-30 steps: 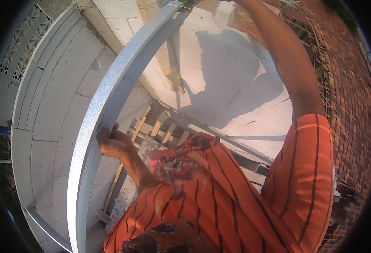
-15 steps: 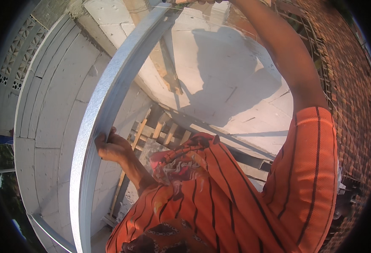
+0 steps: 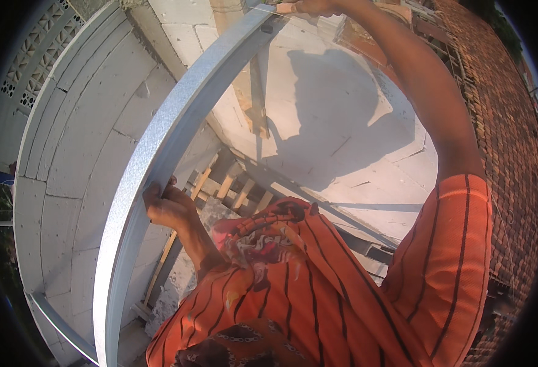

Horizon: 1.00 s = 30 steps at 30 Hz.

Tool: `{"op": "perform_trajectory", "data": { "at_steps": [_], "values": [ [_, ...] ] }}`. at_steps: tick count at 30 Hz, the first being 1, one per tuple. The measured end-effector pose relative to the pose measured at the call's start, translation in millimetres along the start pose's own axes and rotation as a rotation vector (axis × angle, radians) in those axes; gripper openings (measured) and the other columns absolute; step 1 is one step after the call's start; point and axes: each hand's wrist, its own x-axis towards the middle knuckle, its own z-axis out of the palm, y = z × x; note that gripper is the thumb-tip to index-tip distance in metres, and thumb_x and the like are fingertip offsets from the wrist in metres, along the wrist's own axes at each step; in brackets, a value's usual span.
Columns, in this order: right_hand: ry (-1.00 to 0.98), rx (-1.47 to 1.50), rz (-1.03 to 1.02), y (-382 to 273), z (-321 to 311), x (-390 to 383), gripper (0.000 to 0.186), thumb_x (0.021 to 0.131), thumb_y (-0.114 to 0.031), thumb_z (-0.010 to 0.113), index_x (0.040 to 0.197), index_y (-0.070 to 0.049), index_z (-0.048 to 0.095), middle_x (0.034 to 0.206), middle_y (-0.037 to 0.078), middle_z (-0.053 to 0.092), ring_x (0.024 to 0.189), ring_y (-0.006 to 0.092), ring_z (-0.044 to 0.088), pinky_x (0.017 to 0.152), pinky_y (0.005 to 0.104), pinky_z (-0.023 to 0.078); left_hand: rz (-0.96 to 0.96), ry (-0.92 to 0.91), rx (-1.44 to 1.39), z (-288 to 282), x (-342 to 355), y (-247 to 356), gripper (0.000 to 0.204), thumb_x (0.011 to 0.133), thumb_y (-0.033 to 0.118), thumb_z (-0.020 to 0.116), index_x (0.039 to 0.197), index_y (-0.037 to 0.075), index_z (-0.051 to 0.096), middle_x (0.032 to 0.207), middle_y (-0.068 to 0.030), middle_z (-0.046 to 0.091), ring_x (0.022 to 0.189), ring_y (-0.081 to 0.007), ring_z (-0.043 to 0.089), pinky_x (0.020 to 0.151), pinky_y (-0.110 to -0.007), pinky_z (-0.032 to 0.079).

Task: The person positions a long metal truss onto a roof frame and secures it using a hammer and nails. They repeatedly adjust the truss alignment and hammer nails into the connection points to fasten the structure.

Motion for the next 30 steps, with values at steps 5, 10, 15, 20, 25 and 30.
{"op": "perform_trajectory", "data": {
  "at_steps": [5,10,15,20,25,30],
  "values": [
    [0.009,-0.011,0.022,1,-13,-11,0.025,0.084,-0.020,0.051,0.098,-0.003,0.062,0.094,0.017,0.062,0.085,0.0257,0.058,0.075,0.0396,0.046,-0.053,-0.020,-0.039,9,-5,4,0.014,0.074,0.008,0.044,0.069,-0.002,0.052,0.067,-0.0139,0.053,0.061,-0.0223,0.050,0.060,-0.032,0.039],
    [0.008,0.005,-0.023,1,-1,6,0.025,0.084,-0.020,0.051,0.098,-0.003,0.062,0.094,0.017,0.062,0.086,0.0259,0.058,0.076,0.0397,0.046,-0.013,-0.036,-0.032,3,-4,5,0.016,0.074,0.009,0.044,0.068,-0.003,0.054,0.065,-0.0140,0.053,0.061,-0.0221,0.051,0.060,-0.031,0.039],
    [0.008,-0.012,0.013,3,-11,-6,0.025,0.084,-0.020,0.051,0.099,-0.003,0.062,0.094,0.017,0.062,0.086,0.0261,0.058,0.076,0.0397,0.046,-0.071,-0.054,-0.047,9,-8,7,0.016,0.074,0.009,0.044,0.068,-0.003,0.054,0.065,-0.0140,0.053,0.061,-0.0222,0.051,0.061,-0.032,0.039],
    [0.009,-0.011,-0.007,5,-11,-2,0.026,0.083,-0.020,0.051,0.099,-0.003,0.062,0.095,0.017,0.062,0.086,0.0263,0.058,0.076,0.0398,0.046,-0.061,0.014,-0.082,1,-3,-2,0.016,0.073,0.009,0.044,0.069,-0.003,0.054,0.067,-0.0140,0.054,0.062,-0.0223,0.051,0.061,-0.032,0.039],
    [0.021,-0.022,0.009,3,-8,-4,0.026,0.083,-0.020,0.051,0.099,-0.002,0.062,0.095,0.017,0.062,0.087,0.0265,0.058,0.077,0.0398,0.046,-0.046,-0.033,-0.064,3,-7,1,0.015,0.072,0.009,0.045,0.070,-0.003,0.054,0.068,-0.0140,0.054,0.062,-0.0221,0.051,0.062,-0.032,0.039],
    [0.039,-0.014,0.009,-8,-5,-3,0.026,0.083,-0.020,0.051,0.099,-0.002,0.061,0.096,0.018,0.062,0.087,0.0266,0.058,0.077,0.0399,0.046,-0.071,-0.010,-0.080,5,-9,4,0.015,0.072,0.009,0.046,0.070,-0.003,0.054,0.067,-0.0136,0.053,0.062,-0.0219,0.051,0.061,-0.032,0.039]
  ]
}}
